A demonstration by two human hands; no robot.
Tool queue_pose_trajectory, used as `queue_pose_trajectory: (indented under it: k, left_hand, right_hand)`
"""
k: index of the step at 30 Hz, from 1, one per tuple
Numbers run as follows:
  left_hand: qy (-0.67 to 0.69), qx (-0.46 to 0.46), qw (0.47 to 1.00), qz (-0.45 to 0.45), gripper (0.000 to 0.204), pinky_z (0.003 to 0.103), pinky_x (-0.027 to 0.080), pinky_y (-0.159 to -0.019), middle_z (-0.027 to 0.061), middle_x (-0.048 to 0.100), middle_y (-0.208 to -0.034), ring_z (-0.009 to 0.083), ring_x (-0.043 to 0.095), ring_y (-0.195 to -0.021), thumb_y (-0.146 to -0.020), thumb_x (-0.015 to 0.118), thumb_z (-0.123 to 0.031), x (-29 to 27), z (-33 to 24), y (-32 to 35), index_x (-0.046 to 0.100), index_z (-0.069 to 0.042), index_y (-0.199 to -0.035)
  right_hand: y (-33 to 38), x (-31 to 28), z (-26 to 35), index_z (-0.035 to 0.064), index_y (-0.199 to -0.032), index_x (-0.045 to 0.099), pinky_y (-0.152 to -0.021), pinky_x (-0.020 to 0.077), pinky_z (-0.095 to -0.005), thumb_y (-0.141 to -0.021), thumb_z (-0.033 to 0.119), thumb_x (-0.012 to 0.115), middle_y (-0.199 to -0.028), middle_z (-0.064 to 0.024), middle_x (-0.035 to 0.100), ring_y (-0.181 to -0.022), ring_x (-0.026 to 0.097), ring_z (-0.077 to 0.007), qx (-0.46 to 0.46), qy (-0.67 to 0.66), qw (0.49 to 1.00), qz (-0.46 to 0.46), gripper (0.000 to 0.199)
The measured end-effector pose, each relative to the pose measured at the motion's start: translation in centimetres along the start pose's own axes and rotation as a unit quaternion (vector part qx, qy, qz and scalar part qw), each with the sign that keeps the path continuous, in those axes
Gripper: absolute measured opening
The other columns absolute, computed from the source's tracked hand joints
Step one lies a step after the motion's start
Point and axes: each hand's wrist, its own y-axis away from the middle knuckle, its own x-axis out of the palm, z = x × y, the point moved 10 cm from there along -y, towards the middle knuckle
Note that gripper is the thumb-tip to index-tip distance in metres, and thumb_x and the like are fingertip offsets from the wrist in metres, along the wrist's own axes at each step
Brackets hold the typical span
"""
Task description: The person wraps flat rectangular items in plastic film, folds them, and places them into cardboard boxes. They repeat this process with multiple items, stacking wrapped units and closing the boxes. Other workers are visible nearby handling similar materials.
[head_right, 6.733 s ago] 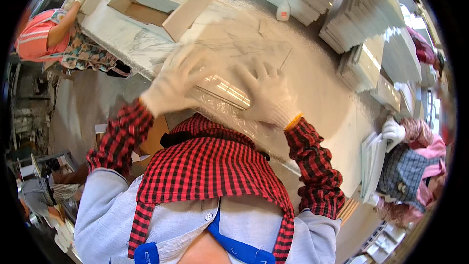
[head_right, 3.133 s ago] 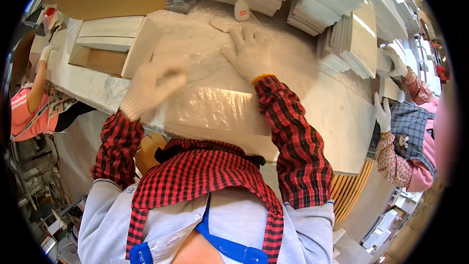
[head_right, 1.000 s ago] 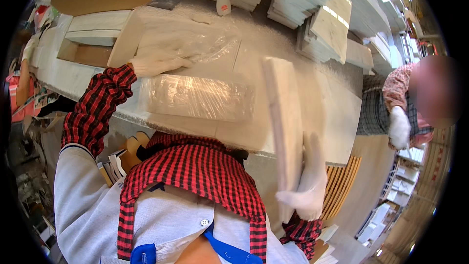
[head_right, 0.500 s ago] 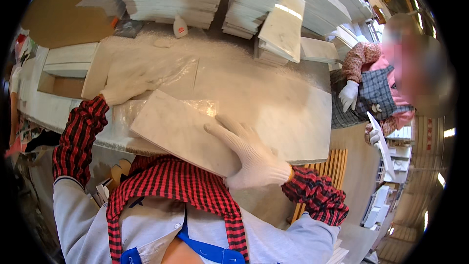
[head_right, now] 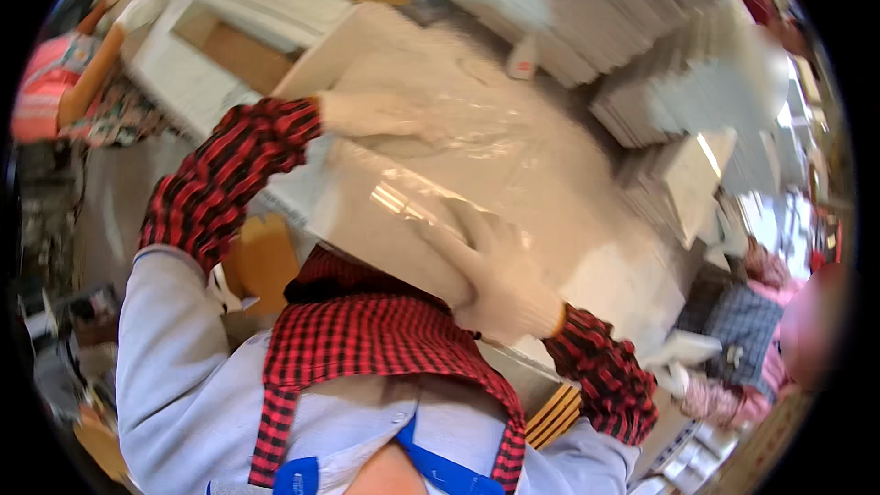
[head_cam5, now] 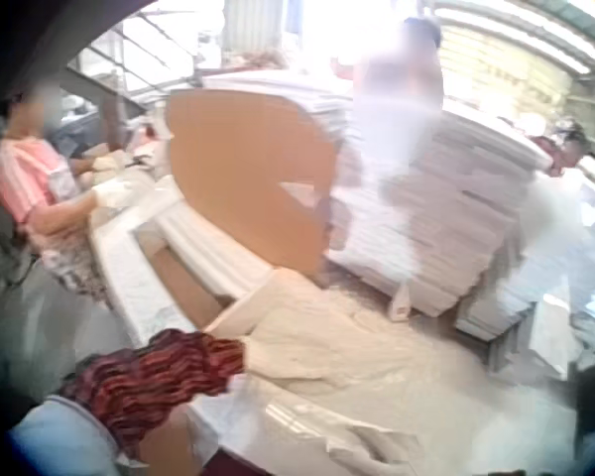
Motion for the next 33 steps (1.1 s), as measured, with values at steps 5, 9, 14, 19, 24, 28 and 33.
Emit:
queue_pose_trajectory:
  k: [5, 9, 14, 19, 24, 28, 33]
  left_hand:
    - [0.124, -0.149, 0.980, -0.033, 0.051, 0.041, 0.026, -0.129, 0.0154, 0.049, -0.163, 0.0304, 0.041, -0.153, -0.113, 0.046, -0.042, -1.3, 2.2, 1.8, 0.061, -0.009, -0.149]
    - [0.119, -0.105, 0.987, -0.006, 0.045, 0.041, 0.030, -0.126, 0.0151, 0.050, -0.162, 0.0287, 0.041, -0.153, -0.112, 0.051, -0.034, -3.1, 3.6, -0.7, 0.063, -0.006, -0.145]
    - [-0.022, -0.136, 0.990, -0.031, 0.082, 0.049, 0.026, -0.127, 0.0195, 0.045, -0.163, 0.0394, 0.039, -0.151, -0.082, 0.082, -0.035, -4.5, -5.0, 1.4, 0.053, -0.008, -0.153]
    - [-0.273, -0.129, 0.953, -0.021, 0.105, 0.057, 0.035, -0.118, 0.0217, 0.048, -0.151, 0.0471, 0.042, -0.142, -0.051, 0.096, -0.030, -1.1, -9.9, 4.4, 0.055, -0.009, -0.146]
    - [-0.235, -0.123, 0.961, -0.077, 0.098, 0.057, 0.039, -0.113, 0.0207, 0.050, -0.142, 0.0464, 0.046, -0.132, -0.054, 0.092, -0.025, -1.0, -8.0, 4.2, 0.056, -0.009, -0.144]
    - [-0.254, -0.131, 0.955, -0.076, 0.102, 0.054, 0.039, -0.114, 0.0202, 0.053, -0.139, 0.0437, 0.049, -0.130, -0.059, 0.093, -0.028, -1.1, -7.4, 4.2, 0.052, -0.008, -0.151]
    - [0.175, -0.294, 0.890, -0.303, 0.094, 0.051, 0.039, -0.118, 0.0222, 0.047, -0.154, 0.0332, 0.044, -0.145, -0.084, 0.085, -0.031, -1.2, 0.4, 11.9, 0.039, -0.001, -0.160]
  right_hand:
    - [-1.3, -0.3, -0.9, 0.0293, -0.155, 0.051, -0.110, 0.0443, -0.0615, -0.068, 0.014, 0.079, -0.155, -0.0252, 0.046, -0.135, 0.049, -0.0510, -0.006, 0.033, 0.999, -0.035, 0.093]
    - [-3.3, -0.1, -3.6, 0.0238, -0.151, 0.054, -0.105, 0.0455, -0.0558, -0.068, 0.018, 0.083, -0.143, -0.0219, 0.052, -0.133, 0.050, -0.0446, -0.027, 0.114, 0.992, -0.051, 0.088]
    - [0.8, -1.5, -4.2, 0.0249, -0.154, 0.047, -0.103, 0.0446, -0.0562, -0.068, 0.033, 0.087, -0.141, -0.0207, 0.052, -0.131, 0.050, -0.0426, 0.069, 0.187, 0.977, -0.077, 0.095]
    - [1.7, -0.1, -6.3, 0.0221, -0.157, 0.045, -0.098, 0.0453, -0.0556, -0.066, 0.031, 0.089, -0.134, -0.0218, 0.058, -0.128, 0.053, -0.0409, 0.105, 0.184, 0.970, -0.119, 0.102]
    - [1.3, 0.3, -7.5, 0.0228, -0.157, 0.045, -0.101, 0.0457, -0.0540, -0.072, 0.039, 0.088, -0.130, -0.0228, 0.060, -0.123, 0.059, -0.0398, 0.142, 0.166, 0.975, -0.040, 0.097]
    - [1.2, -1.1, -7.4, 0.0207, -0.155, 0.048, -0.104, 0.0461, -0.0553, -0.069, 0.031, 0.087, -0.134, -0.0223, 0.061, -0.133, 0.054, -0.0423, 0.147, 0.105, 0.982, -0.056, 0.095]
    - [9.3, 1.3, -14.6, 0.0065, -0.166, 0.026, -0.121, 0.0380, -0.0458, -0.091, 0.042, 0.073, -0.159, -0.0254, 0.045, -0.149, 0.044, -0.0318, 0.323, -0.397, 0.801, -0.309, 0.095]
